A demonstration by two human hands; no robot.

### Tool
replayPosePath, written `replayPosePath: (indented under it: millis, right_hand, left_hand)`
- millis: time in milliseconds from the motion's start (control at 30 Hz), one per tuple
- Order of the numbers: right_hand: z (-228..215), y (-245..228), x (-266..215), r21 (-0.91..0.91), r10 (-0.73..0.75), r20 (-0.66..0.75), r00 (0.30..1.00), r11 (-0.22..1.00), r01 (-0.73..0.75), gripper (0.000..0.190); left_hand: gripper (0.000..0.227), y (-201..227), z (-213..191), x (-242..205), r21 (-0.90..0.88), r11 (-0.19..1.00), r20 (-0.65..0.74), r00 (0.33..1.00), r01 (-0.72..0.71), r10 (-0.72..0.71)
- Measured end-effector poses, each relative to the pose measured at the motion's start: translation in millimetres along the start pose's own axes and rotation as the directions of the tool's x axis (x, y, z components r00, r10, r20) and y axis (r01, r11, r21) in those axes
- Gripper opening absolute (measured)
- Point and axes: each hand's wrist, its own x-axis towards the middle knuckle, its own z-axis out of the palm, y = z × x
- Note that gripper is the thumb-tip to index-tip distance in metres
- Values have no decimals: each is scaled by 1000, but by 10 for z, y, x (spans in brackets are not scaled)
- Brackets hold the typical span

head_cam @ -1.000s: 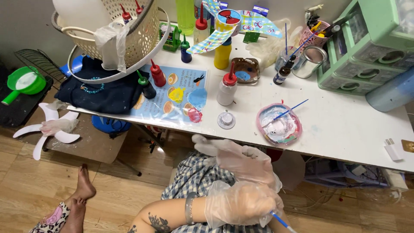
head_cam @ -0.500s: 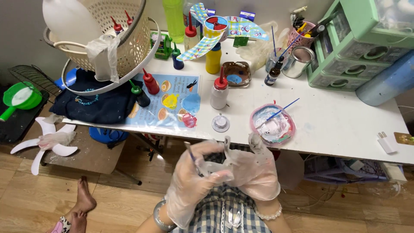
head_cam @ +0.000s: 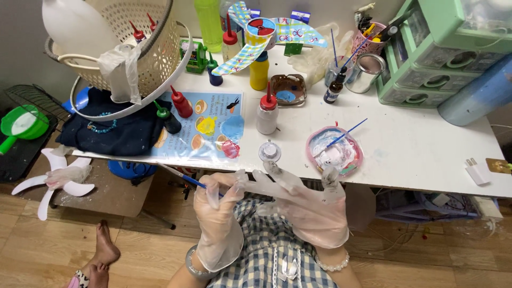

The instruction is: Put on protective gloves and mix a substance in a small container using a fine brush.

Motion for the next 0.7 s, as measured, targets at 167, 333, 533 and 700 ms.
replayPosePath:
  millis: [167, 333, 533, 700]
  right_hand:
    - [1171, 101, 597, 345, 196, 43, 980, 917, -198, 66]
    - [1293, 164, 596, -170, 117, -88, 989, 977, -131, 86]
    - [970, -47, 209, 396, 287, -121, 950, 892, -219, 91]
    - [1056, 118, 129, 9, -36, -424, 905, 999, 44, 92]
  left_hand:
    - [45, 253, 126, 118, 50, 996, 166, 983, 68, -75]
    - [76, 301, 234, -34, 63, 982, 50, 982, 176, -180]
    - [67, -308, 17, -234, -87, 887, 391, 835, 453, -387]
    - [41, 116, 269, -163, 99, 732, 173, 712, 674, -680]
